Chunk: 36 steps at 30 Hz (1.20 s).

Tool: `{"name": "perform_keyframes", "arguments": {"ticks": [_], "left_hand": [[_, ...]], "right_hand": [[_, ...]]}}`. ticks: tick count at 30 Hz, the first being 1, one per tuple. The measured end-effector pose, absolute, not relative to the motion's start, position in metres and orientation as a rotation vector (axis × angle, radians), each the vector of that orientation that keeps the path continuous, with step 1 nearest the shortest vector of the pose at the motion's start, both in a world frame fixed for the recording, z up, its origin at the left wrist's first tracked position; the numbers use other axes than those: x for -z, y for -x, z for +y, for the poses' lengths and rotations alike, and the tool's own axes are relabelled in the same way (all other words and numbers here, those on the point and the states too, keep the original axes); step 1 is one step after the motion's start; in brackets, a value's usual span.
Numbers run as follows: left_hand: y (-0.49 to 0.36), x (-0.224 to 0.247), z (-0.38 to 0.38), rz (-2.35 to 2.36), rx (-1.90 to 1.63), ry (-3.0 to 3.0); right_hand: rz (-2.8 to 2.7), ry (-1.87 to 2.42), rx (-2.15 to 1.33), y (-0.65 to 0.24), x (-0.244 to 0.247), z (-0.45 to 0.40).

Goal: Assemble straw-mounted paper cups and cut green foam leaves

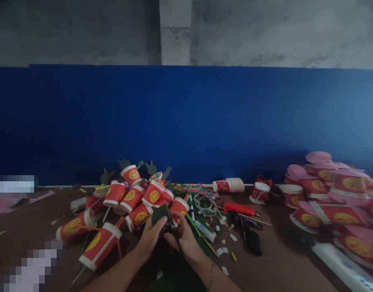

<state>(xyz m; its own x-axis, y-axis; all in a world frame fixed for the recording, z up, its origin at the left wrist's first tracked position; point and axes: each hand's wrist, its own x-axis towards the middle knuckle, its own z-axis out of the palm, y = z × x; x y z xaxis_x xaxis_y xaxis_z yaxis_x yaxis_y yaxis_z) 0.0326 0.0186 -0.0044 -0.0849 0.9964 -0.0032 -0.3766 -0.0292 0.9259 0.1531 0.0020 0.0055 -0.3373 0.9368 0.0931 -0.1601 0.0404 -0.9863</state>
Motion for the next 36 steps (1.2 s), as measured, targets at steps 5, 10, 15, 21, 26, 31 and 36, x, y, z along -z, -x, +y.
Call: {"name": "perform_keyframes", "arguments": {"ticks": [5,10,15,21,26,31,36], "left_hand": [[-0.032,0.003,0.017,0.976,-1.434,-0.87],[-0.032,-0.002,0.015,1.011,-1.404,-0.841],[-0.032,-0.004,0.015,1.009,-1.403,-0.817],[-0.034,-0.01,0.013,1.012,-1.409,-0.714],[-0.033,-0.011,0.013,0.956,-1.389,-0.7],[-0.035,-0.008,0.01,0.923,-1.363,-0.773],[-0.039,-0.011,0.009,0.936,-1.381,-0.824]], "right_hand": [[-1.396,0.831,-1.477,-0.154,-0.007,0.003],[-1.4,0.867,-1.462,-0.154,0.002,0.007],[-1.383,0.866,-1.478,-0.154,0.008,0.009],[-1.381,0.861,-1.496,-0.154,0.006,0.008],[-1.38,0.891,-1.49,-0.154,0.002,0.007],[-1.367,0.898,-1.447,-0.155,0.004,0.01],[-1.367,0.897,-1.425,-0.156,0.011,0.012]]}}
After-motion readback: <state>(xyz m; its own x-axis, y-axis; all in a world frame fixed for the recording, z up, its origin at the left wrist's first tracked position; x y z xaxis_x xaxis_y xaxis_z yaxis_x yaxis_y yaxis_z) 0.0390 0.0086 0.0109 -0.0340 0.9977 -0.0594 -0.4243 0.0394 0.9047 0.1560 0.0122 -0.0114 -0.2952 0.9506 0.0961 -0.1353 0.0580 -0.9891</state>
